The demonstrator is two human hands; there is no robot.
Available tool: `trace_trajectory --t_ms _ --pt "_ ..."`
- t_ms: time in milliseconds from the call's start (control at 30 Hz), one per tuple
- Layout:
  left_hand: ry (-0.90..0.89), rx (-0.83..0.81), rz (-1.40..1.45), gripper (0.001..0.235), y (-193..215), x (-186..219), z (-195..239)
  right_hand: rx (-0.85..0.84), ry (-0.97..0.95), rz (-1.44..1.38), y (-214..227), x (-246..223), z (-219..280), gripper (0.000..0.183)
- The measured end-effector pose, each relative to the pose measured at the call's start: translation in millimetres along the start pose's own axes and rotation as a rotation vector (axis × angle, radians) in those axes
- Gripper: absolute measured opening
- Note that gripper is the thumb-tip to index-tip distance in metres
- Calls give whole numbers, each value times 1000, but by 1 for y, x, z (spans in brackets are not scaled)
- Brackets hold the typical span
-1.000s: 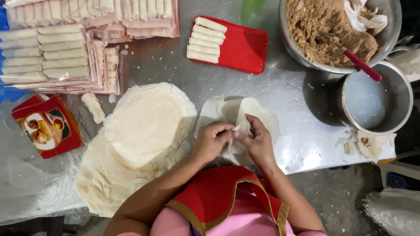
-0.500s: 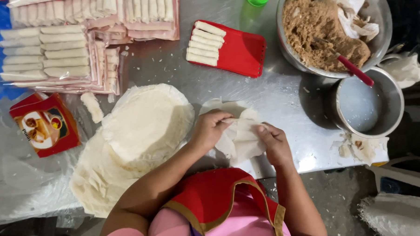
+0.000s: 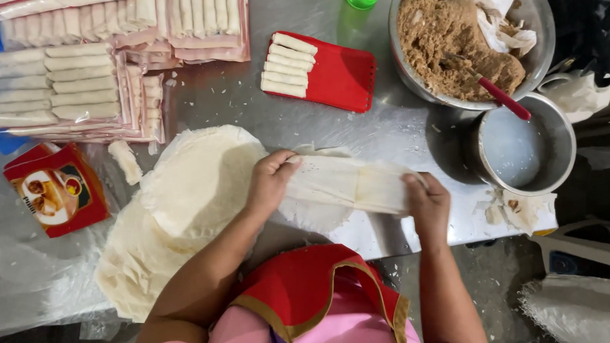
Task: The person is preparing spring rolls by placing meat filling onto wrappers and rolling them into tight cylinders.
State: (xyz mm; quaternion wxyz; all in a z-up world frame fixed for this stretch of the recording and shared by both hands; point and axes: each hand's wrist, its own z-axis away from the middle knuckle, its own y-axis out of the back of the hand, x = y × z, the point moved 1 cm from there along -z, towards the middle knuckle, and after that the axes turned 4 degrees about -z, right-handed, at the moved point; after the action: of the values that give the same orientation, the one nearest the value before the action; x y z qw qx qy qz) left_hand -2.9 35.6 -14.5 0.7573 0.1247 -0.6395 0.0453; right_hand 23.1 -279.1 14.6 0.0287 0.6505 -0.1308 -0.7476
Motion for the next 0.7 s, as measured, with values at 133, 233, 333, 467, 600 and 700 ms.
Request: trace_trajectory --t_ms 133,233,333,467,600,700 --pt "17 -43 18 14 10 19 7 52 29 60 33 11 -14 10" --pt "9 -58 25 15 20 30 12 73 58 94 52 20 -19 16" --pt "24 -41 46 12 37 33 13 76 84 120 59 18 -19 16" --pt "63 53 125 11 68 10 4 111 75 111 72 17 -17 20" --pt "50 173 142 12 79 28 0 134 26 115 90 19 -24 18" --pt "43 105 86 8 42 34 5 72 -125 116 82 -13 -3 17"
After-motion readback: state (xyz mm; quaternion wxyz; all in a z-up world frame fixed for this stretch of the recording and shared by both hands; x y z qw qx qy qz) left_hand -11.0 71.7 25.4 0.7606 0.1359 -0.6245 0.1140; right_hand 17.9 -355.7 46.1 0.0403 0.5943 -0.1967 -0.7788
